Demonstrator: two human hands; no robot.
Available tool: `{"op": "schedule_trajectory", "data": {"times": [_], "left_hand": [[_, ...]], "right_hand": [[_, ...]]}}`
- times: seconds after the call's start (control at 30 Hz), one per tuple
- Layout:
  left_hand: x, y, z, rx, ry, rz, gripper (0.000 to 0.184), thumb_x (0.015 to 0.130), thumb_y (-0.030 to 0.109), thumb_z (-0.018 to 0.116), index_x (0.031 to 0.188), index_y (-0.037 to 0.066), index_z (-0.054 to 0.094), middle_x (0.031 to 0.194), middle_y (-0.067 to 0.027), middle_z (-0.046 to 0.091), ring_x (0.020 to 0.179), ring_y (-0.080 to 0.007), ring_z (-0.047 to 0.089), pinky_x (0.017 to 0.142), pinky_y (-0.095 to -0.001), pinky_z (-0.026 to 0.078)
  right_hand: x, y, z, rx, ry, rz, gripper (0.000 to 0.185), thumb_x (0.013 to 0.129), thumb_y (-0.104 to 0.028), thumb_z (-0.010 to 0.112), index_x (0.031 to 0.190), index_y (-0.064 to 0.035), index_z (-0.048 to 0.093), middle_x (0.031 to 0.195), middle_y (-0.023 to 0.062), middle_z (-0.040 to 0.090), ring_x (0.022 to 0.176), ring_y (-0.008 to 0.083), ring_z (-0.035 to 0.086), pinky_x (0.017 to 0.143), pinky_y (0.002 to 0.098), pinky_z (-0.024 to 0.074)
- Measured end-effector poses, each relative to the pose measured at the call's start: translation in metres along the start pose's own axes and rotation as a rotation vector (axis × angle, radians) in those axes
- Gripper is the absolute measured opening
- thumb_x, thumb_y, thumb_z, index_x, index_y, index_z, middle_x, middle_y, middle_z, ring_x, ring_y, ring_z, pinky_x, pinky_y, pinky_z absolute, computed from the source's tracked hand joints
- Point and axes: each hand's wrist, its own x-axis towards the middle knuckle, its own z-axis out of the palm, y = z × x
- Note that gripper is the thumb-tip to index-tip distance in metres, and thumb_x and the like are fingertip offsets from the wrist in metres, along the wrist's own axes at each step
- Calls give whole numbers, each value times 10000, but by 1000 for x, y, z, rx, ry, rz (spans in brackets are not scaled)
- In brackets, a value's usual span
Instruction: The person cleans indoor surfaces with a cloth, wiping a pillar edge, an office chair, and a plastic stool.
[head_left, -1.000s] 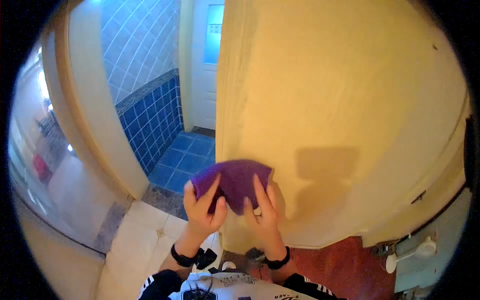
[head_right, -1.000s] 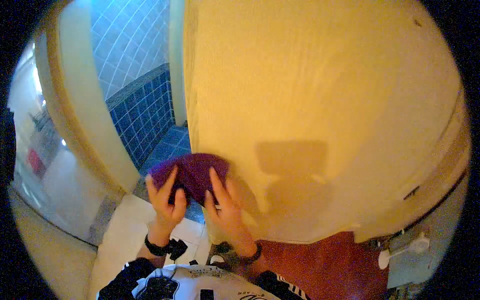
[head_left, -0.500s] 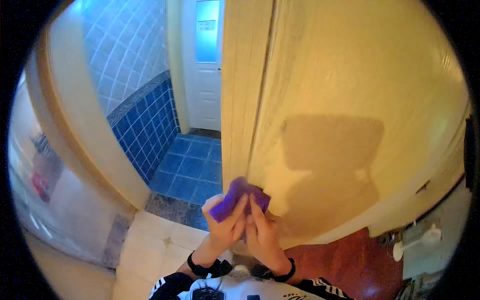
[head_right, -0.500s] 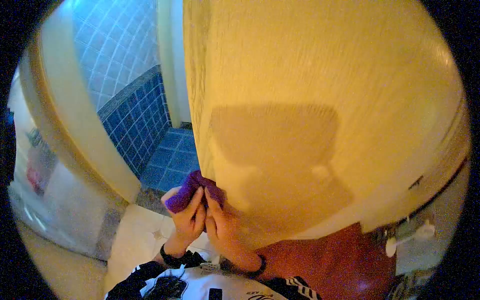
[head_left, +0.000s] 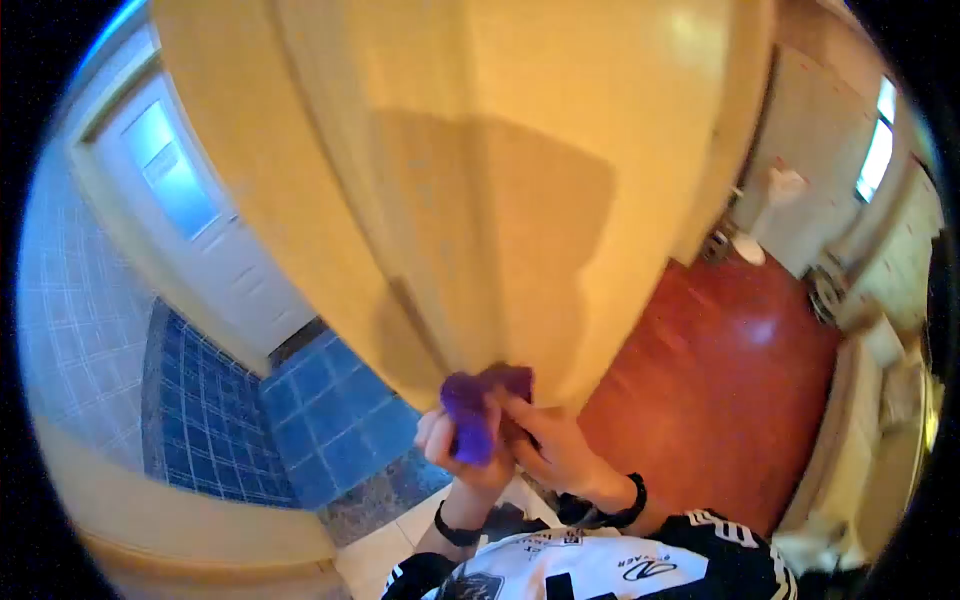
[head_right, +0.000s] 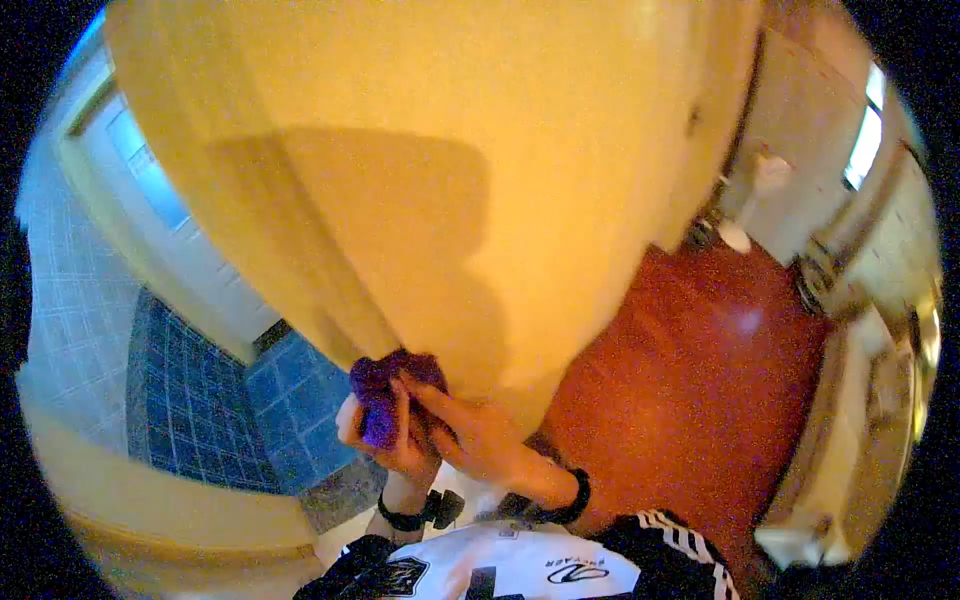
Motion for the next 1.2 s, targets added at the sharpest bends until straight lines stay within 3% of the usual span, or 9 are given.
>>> {"op": "schedule_trajectory", "data": {"times": [0.07,0.13,0.2,0.5,0.73,0.83,0.9,1.03,1.2], "left_hand": [[-19,12,-3,-229,53,-117,229,797,38,593,1002,29,492,1027,-105,402,959,-237,447,820,-377,387],[-31,28,2,-1043,184,-562,188,796,42,581,983,25,599,1051,-109,399,938,-262,466,792,-382,425],[-49,17,-12,-2,-111,-95,214,789,21,550,982,36,640,1022,-107,422,899,-266,491,770,-370,450],[-96,153,-18,-394,-403,65,312,689,-51,539,958,57,657,990,-157,493,878,-298,511,727,-365,452],[-186,382,18,-1017,-772,-107,270,697,-40,571,949,16,648,953,-170,538,869,-272,523,740,-323,439],[-239,501,10,-1229,-972,-140,208,771,38,562,961,23,646,972,-146,604,902,-253,539,852,-350,397],[-264,563,-1,-1401,-1144,-137,202,795,36,547,972,20,643,993,-134,605,904,-225,545,863,-336,390],[-309,644,-10,-1638,-1371,32,218,778,-17,536,973,2,631,1045,-168,553,948,-258,542,826,-306,415],[-395,736,-36,-1841,-1772,196,222,772,14,554,982,13,626,1039,-163,552,948,-256,542,838,-305,408]], "right_hand": [[-20,-5,7,-48,28,71,553,737,-41,517,1271,-81,376,683,179,557,563,337,550,565,344,461],[-34,-4,4,-4,-71,254,551,760,-85,504,1291,-116,362,693,193,561,554,326,558,541,351,461],[-51,-2,0,-16,-51,306,563,765,-101,501,1305,-136,345,691,195,562,552,319,560,528,359,459],[-197,-52,-94,-282,287,464,598,776,-101,503,1333,-143,291,700,190,550,586,329,547,532,399,450],[-399,-90,-235,-603,766,557,615,754,0,489,1328,-98,292,812,187,536,723,289,543,644,369,457],[-502,-135,-296,-402,1202,776,570,778,4,479,1316,-88,316,951,170,570,803,216,564,705,327,461],[-564,-157,-318,9,1573,509,521,801,-29,515,1293,-51,344,1101,131,544,912,173,547,787,307,449],[-672,-189,-326,535,1647,432,508,784,-109,604,1228,-7,378,1117,62,520,1002,152,505,861,293,416],[-754,-187,-300,569,1833,489,495,830,-290,573,1208,-12,414,1102,63,523,980,170,509,858,313,419]]}}
